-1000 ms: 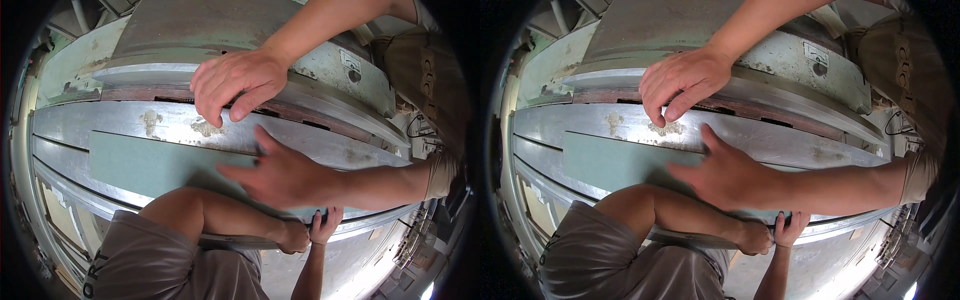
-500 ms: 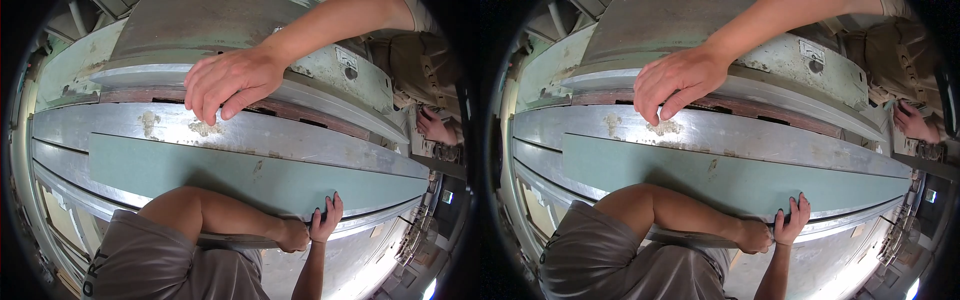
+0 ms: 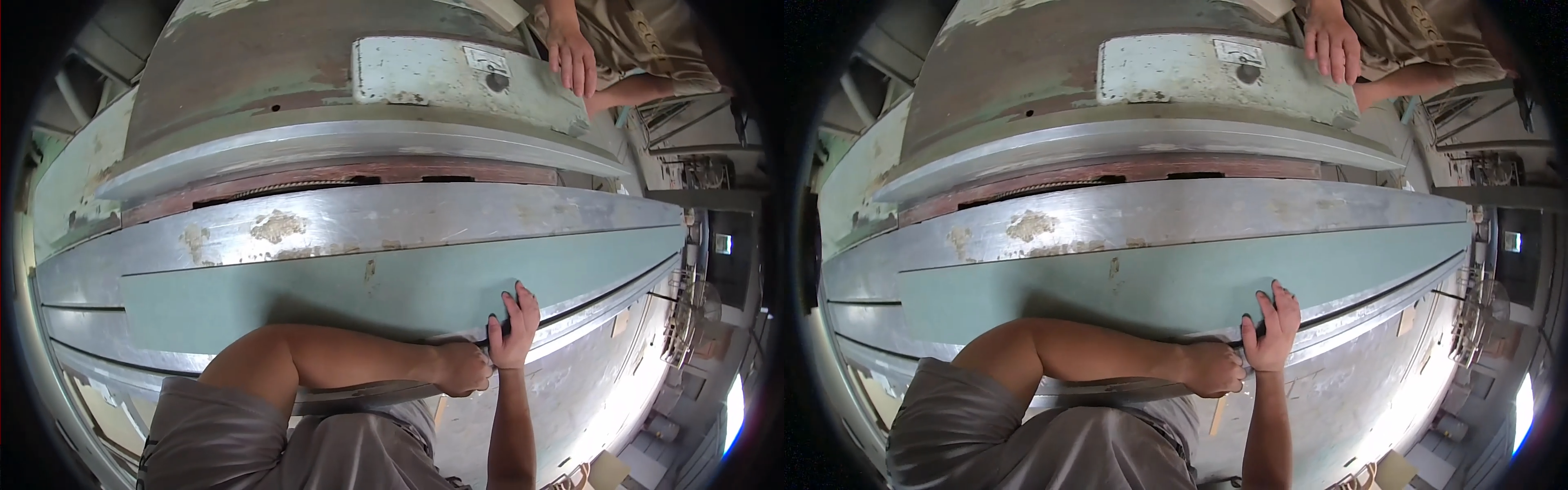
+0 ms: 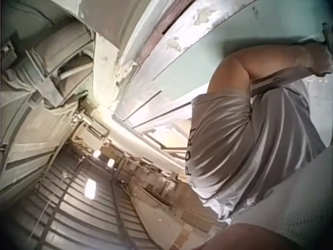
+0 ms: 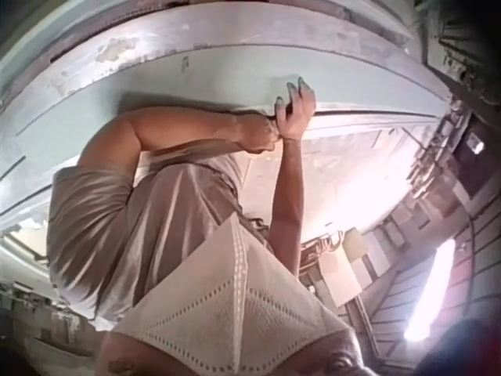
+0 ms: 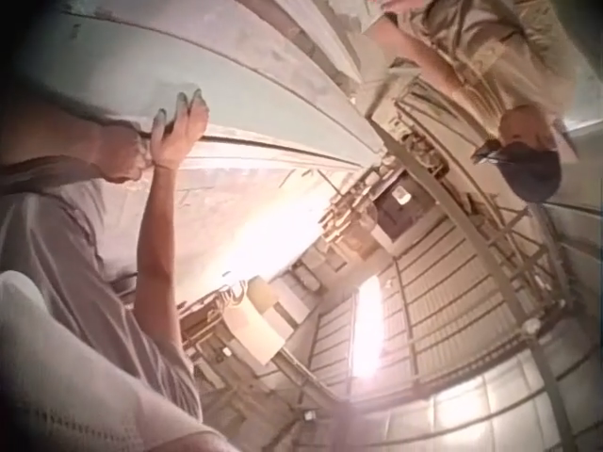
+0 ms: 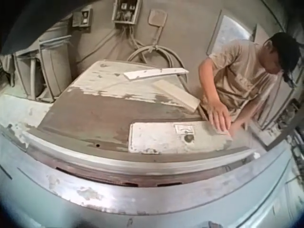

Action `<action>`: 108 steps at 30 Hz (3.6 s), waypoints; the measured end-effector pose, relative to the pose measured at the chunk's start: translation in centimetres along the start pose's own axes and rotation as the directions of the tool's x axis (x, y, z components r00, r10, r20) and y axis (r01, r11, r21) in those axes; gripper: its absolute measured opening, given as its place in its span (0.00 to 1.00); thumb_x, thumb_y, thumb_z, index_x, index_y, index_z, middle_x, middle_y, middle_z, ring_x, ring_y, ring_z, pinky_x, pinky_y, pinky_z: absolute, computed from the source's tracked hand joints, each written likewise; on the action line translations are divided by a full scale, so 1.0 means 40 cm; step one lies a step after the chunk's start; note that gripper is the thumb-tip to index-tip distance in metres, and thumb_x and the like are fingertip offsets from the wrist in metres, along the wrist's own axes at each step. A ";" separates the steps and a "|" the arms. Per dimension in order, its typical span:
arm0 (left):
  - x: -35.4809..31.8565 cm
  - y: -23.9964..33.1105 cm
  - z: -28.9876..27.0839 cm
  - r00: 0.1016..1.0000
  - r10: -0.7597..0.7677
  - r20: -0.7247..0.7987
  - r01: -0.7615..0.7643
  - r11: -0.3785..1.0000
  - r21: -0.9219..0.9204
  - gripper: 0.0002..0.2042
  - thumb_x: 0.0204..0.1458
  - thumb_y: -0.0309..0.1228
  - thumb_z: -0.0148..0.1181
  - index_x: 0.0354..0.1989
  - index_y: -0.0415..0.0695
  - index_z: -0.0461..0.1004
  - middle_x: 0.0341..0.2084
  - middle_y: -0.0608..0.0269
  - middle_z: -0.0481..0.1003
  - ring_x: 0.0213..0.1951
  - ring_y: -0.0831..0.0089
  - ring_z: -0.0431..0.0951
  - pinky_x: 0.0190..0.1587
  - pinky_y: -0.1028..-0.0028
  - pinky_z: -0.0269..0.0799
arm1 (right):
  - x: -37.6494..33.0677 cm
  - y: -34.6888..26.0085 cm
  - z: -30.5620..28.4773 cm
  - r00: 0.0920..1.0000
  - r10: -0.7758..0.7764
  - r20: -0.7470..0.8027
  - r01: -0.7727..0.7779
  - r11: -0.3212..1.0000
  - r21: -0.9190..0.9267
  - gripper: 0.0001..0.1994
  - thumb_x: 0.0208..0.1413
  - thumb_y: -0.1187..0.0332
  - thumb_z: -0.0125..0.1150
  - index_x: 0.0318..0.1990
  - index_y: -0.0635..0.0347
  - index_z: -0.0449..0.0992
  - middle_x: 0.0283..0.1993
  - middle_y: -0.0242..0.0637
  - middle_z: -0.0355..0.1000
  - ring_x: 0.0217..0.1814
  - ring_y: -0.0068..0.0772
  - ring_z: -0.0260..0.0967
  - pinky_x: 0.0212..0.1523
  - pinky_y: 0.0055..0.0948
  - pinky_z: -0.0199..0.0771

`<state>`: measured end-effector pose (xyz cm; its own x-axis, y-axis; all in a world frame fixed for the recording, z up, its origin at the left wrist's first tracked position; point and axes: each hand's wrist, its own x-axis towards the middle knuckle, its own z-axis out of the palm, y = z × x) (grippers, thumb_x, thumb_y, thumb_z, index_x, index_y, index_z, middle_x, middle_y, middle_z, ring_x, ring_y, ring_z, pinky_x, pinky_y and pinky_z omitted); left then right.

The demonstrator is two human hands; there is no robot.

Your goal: Measure and move long thin wood strips along a sliding table saw in a manufacturing workshop.

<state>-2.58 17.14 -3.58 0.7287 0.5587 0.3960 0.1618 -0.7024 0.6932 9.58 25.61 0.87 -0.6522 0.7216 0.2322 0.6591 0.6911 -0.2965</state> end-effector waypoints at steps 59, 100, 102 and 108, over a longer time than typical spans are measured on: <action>-0.006 0.006 -0.027 0.999 0.025 -0.023 -0.024 0.999 0.033 0.05 0.45 0.34 0.57 0.26 0.47 0.75 0.24 0.66 0.70 0.32 0.66 0.74 0.37 0.65 0.70 | 0.004 -0.007 -0.011 0.999 0.040 -0.021 -0.040 0.999 0.011 0.21 0.44 0.63 0.62 0.49 0.57 0.74 0.61 0.45 0.64 0.60 0.51 0.62 0.63 0.51 0.54; 0.073 0.066 -0.055 0.996 -0.059 -0.072 0.070 0.983 0.171 0.02 0.41 0.29 0.61 0.24 0.48 0.75 0.20 0.65 0.72 0.23 0.67 0.75 0.27 0.69 0.71 | -0.050 0.032 -0.055 0.990 0.002 -0.141 0.014 0.994 0.110 0.21 0.47 0.60 0.62 0.49 0.54 0.72 0.60 0.42 0.63 0.62 0.44 0.60 0.64 0.46 0.55; 0.067 0.055 -0.051 0.993 -0.056 -0.104 0.079 0.970 0.231 0.03 0.38 0.29 0.61 0.23 0.49 0.75 0.20 0.67 0.72 0.23 0.68 0.75 0.26 0.69 0.71 | -0.044 0.035 -0.044 0.989 -0.025 -0.143 0.040 0.994 0.104 0.21 0.48 0.59 0.61 0.50 0.54 0.72 0.60 0.42 0.63 0.62 0.44 0.60 0.64 0.47 0.54; 0.071 0.066 -0.029 0.955 -0.177 -0.239 0.255 0.900 0.355 0.04 0.38 0.29 0.60 0.25 0.51 0.77 0.20 0.69 0.73 0.23 0.66 0.74 0.26 0.67 0.72 | -0.049 0.055 -0.034 0.991 -0.075 -0.114 0.084 0.993 0.084 0.22 0.52 0.57 0.57 0.53 0.56 0.70 0.62 0.46 0.60 0.62 0.49 0.57 0.65 0.50 0.50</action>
<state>-0.87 17.37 0.06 0.5086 0.7628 0.3994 0.5673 -0.6458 0.5109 12.81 25.76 1.01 -0.6527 0.6679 0.3575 0.5680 0.7437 -0.3525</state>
